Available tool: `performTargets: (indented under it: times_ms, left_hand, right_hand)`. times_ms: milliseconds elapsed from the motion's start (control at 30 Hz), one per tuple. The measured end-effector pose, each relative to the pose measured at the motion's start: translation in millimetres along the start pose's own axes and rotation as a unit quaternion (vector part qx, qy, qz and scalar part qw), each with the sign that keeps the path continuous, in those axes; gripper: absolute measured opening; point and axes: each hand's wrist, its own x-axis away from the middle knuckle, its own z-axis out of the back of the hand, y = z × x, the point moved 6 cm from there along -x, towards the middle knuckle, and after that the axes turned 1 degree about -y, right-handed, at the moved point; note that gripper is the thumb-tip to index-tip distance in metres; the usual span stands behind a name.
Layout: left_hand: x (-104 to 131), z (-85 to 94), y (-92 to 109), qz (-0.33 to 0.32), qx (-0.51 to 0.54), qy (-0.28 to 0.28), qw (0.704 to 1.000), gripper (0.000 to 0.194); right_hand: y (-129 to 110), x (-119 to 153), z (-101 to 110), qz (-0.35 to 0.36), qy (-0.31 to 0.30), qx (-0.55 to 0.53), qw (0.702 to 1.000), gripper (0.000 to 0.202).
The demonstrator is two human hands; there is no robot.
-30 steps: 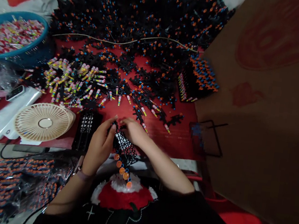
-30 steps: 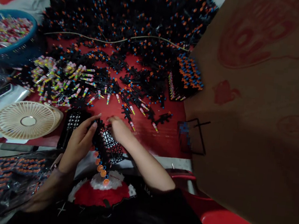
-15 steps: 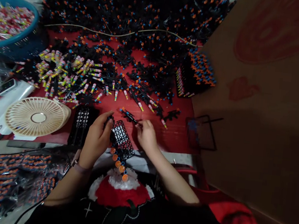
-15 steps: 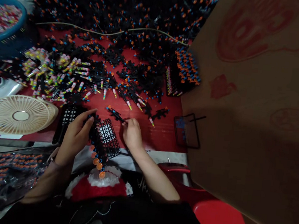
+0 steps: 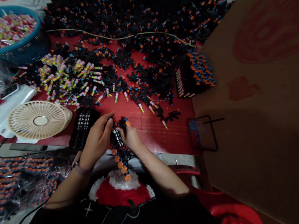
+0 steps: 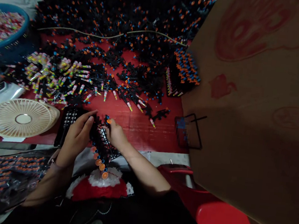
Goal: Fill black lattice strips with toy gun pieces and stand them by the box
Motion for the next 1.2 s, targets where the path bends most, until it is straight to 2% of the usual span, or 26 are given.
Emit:
performTargets:
  times_ms: [67,167,300,333,367,433,467,500,567,667,800,867,967,1100,1200]
  left_hand:
    - [-2,-0.3,2,-0.002,-0.003,-0.002,1.0,0.051]
    - [-4,1.1,7,-0.001,-0.019,-0.01,1.0,0.048]
    - [-4,3.0,11,0.007,-0.023,-0.026,0.999,0.044]
    - [-4,3.2,11,0.009,-0.019,-0.025,0.999,0.044]
    - [-3,3.3,11,0.012,-0.015,-0.023,1.0,0.044]
    - [-2,2.9,10,0.015,-0.01,-0.017,1.0,0.045]
    - [-2,2.6,10,0.016,-0.009,-0.014,1.0,0.044]
    - [-2,2.2,9,0.017,-0.008,-0.013,1.0,0.044]
    - [-2,1.9,8,0.017,-0.004,-0.012,1.0,0.044]
    - [-2,2.4,6,0.018,0.008,-0.01,1.0,0.046]
    - [-3,2.4,7,0.031,0.01,-0.001,0.999,0.051]
    - [-4,2.7,8,0.046,0.002,0.002,0.999,0.053]
    - [-7,4.4,8,0.074,-0.015,-0.004,0.997,0.055]
    - [-11,8.5,8,0.088,-0.027,-0.009,0.996,0.057]
    - [-10,8.7,11,0.082,-0.038,-0.011,0.996,0.061]
  right_hand:
    - [-10,-1,-4,0.032,-0.041,0.047,0.998,0.012]
    - [-20,-3,-7,0.064,-0.082,0.074,0.992,0.021]
    - [-14,-21,9,0.044,-0.126,-0.001,0.991,0.019]
    - [-10,-31,21,0.037,-0.106,-0.012,0.994,0.018]
    - [-6,-41,38,0.027,-0.06,-0.01,0.998,0.017]
    - [7,-60,77,-0.023,0.086,0.032,0.996,0.013]
    - [14,-66,92,-0.057,0.134,0.055,0.988,0.013]
    - [20,-70,102,-0.087,0.163,0.071,0.98,0.014]
    - [29,-72,107,-0.121,0.153,0.079,0.978,0.014]
    - [31,-55,88,-0.11,0.077,0.012,0.991,0.017]
    - [18,-15,36,-0.03,-0.042,-0.164,0.985,0.014]
    - [14,-1,17,0.007,-0.047,-0.164,0.985,0.014]
    - [12,9,4,0.064,-0.009,-0.115,0.991,0.007]
    - [13,15,1,0.109,0.001,-0.09,0.99,0.01]
    - [12,15,2,0.091,-0.013,-0.064,0.994,0.015]
